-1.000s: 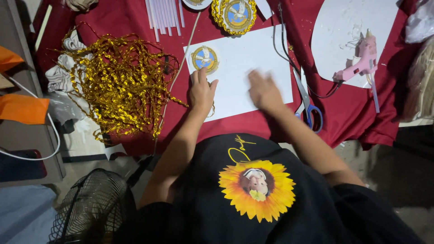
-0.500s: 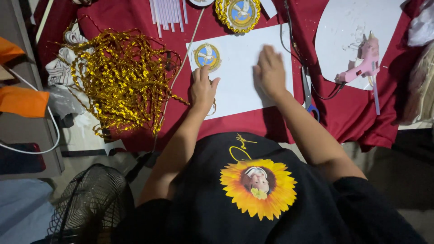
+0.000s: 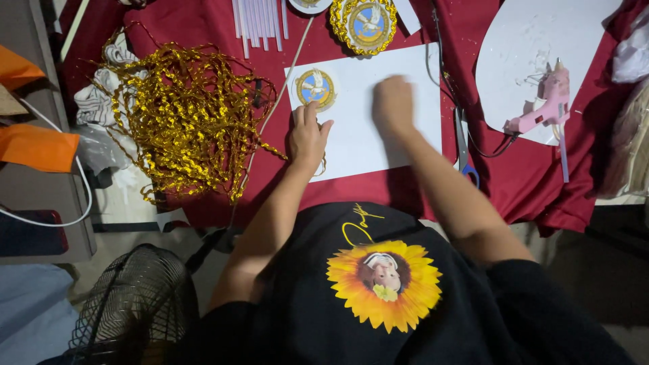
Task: The person trims gold metallic ribbon with scissors and hot-glues it around the edge of round printed medallions, pressing the trim in place by hand. They finish one medallion, set it with completed ones, and begin gluing trim onto another medallion.
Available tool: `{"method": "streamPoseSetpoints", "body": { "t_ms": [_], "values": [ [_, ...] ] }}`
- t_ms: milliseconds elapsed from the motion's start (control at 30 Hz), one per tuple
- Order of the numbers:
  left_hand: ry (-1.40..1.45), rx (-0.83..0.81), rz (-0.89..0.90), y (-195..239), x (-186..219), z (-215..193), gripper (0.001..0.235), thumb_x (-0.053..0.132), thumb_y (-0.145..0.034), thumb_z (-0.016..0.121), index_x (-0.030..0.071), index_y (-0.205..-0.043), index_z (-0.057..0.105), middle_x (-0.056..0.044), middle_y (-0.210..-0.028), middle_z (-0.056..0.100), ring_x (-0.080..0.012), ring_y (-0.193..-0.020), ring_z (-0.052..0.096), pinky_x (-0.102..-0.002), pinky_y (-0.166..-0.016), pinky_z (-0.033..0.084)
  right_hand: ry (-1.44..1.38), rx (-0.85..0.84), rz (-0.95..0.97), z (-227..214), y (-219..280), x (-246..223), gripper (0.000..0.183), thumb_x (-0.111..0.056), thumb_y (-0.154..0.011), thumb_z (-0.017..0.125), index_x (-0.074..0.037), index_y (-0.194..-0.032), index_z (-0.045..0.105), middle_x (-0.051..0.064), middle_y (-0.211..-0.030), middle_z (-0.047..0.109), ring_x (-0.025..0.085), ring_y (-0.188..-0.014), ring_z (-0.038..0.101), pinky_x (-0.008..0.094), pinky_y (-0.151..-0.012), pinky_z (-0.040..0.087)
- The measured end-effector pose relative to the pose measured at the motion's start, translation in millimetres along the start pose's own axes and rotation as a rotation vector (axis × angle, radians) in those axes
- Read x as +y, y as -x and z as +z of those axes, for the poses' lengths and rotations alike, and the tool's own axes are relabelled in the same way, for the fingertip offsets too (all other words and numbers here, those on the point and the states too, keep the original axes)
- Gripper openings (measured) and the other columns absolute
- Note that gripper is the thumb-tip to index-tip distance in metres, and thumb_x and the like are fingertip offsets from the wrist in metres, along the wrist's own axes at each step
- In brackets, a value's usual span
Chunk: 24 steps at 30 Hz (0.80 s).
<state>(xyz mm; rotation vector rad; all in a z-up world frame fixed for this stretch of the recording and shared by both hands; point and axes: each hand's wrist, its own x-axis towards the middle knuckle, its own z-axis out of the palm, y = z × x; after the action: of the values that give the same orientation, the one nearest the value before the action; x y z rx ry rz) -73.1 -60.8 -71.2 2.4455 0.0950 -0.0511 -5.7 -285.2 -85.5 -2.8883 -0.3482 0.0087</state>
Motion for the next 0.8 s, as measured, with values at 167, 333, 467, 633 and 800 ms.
{"method": "streamPoseSetpoints", "body": {
  "t_ms": [167, 333, 467, 633, 800],
  "values": [
    [0.058, 0.029, 0.037, 5.9, -18.9, 15.2, 0.044, 0.019, -0.095, 0.073, 0.011, -0.134, 0.053, -0.012, -0.118, 0.057, -0.0291, -0.097, 0.066, -0.04, -0.076, 0.059, -0.265, 0.223, 0.119, -13.2, 21.2, 32.9, 0.017, -0.009, -0.098, 0.069, 0.0, -0.085, 0.064, 0.02, -0.094, 0.062, 0.037, -0.089, 0.06, 0.049, -0.078, 0.05],
    [0.184, 0.107, 0.157, 7.8, -35.9, 18.5, 0.031, 0.01, -0.107, 0.055, 0.015, -0.138, 0.054, -0.01, -0.115, 0.066, -0.0278, -0.104, 0.069, -0.041, -0.083, 0.06, -0.53, 0.005, -0.223, -6.4, -27.9, -43.1, 0.035, -0.016, -0.096, 0.068, -0.001, -0.127, 0.06, 0.018, -0.132, 0.058, 0.035, -0.114, 0.061, 0.042, -0.095, 0.054],
    [0.309, 0.072, 0.05, 3.5, -18.3, -5.2, 0.039, 0.013, -0.104, 0.054, 0.011, -0.143, 0.05, -0.015, -0.099, 0.071, -0.0297, -0.081, 0.071, -0.043, -0.067, 0.057, -0.231, 0.122, -0.555, -31.5, -63.3, -98.4, 0.073, -0.021, -0.065, 0.082, -0.001, -0.131, 0.059, 0.02, -0.128, 0.06, 0.042, -0.112, 0.06, 0.049, -0.086, 0.048],
    [0.506, -0.042, -0.132, 3.1, -36.3, 13.6, 0.028, 0.017, -0.108, 0.053, 0.01, -0.135, 0.051, -0.01, -0.091, 0.074, -0.0197, -0.067, 0.073, -0.035, -0.061, 0.058, -0.222, -0.026, -0.439, 8.5, -64.0, -66.6, 0.07, -0.011, -0.062, 0.081, 0.0, -0.128, 0.06, 0.023, -0.117, 0.059, 0.044, -0.106, 0.06, 0.051, -0.085, 0.05],
    [0.697, -0.1, -0.22, -4.5, -24.9, 3.2, 0.021, 0.016, -0.107, 0.053, 0.006, -0.121, 0.063, -0.005, -0.095, 0.075, -0.011, -0.074, 0.071, -0.027, -0.06, 0.058, -0.541, 0.093, 0.102, 16.7, -8.1, -18.1, 0.024, 0.003, -0.079, 0.075, -0.002, -0.099, 0.064, 0.019, -0.099, 0.064, 0.037, -0.089, 0.064, 0.044, -0.078, 0.053]
  ]
}}
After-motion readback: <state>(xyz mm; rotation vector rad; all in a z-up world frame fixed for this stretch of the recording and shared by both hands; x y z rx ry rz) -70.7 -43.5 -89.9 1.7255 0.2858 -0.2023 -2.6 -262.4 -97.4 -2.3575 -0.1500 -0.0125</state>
